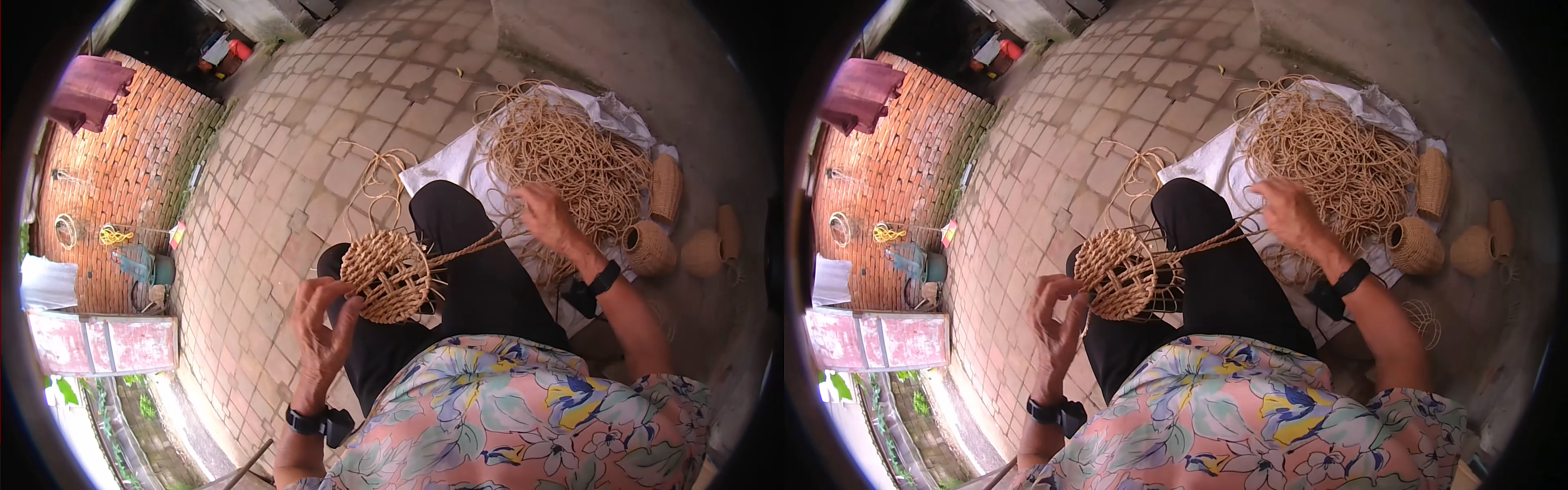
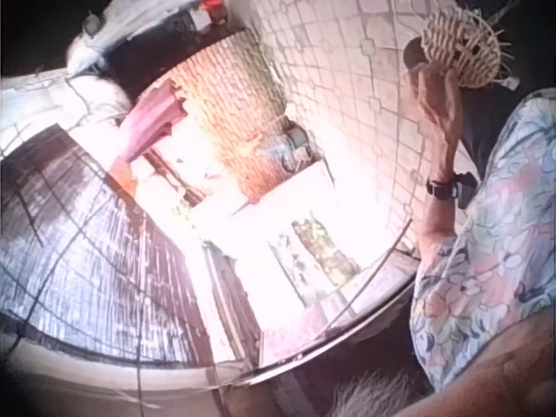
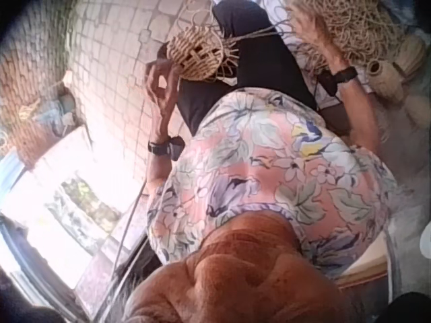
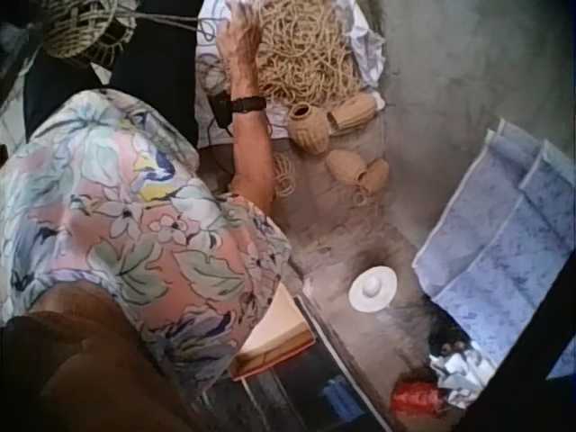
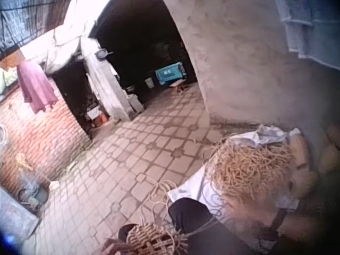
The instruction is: Weaving a circular base for a basket or coaster using fiber material.
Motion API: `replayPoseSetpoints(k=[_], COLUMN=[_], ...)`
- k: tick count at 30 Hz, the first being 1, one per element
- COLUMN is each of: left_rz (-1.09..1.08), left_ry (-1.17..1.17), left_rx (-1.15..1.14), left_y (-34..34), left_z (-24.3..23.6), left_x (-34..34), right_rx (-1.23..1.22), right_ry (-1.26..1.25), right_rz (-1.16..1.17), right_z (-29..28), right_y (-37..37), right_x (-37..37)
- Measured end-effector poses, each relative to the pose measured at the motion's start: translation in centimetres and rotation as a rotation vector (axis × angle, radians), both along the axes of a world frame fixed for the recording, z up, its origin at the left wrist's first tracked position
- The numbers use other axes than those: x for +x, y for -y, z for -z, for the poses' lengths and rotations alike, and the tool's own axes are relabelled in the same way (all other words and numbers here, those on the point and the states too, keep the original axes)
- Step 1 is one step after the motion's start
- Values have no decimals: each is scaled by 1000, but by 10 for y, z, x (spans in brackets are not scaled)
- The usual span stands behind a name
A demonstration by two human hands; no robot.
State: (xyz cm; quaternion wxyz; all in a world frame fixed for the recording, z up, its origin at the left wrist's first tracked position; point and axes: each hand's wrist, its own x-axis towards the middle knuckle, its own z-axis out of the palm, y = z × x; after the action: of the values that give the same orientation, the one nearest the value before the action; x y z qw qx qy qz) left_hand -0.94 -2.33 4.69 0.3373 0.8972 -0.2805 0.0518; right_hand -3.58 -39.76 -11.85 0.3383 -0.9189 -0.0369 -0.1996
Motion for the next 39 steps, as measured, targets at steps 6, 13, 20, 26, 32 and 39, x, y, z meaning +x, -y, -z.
replayPoseSetpoints(k=[6,13,20,26,32,39], left_rz=[45,-6,-42,-61,-35,-6], left_ry=[115,76,40,32,109,108], left_rx=[216,53,-13,-6,57,163], left_y=[1,-4,-14,-20,-16,-7], left_z=[16,32,45,47,39,39], left_x=[-16,-20,-24,-25,-23,-16], right_rx=[155,483,185,-98,-164,-10], right_ry=[-88,-277,-10,243,246,278], right_rz=[-460,-336,-287,-170,-344,-272], right_z=[-74,-74,-73,-73,-95,-75], right_y=[-84,-93,-84,-68,-99,-104], right_x=[-3,1,3,20,-4,0])
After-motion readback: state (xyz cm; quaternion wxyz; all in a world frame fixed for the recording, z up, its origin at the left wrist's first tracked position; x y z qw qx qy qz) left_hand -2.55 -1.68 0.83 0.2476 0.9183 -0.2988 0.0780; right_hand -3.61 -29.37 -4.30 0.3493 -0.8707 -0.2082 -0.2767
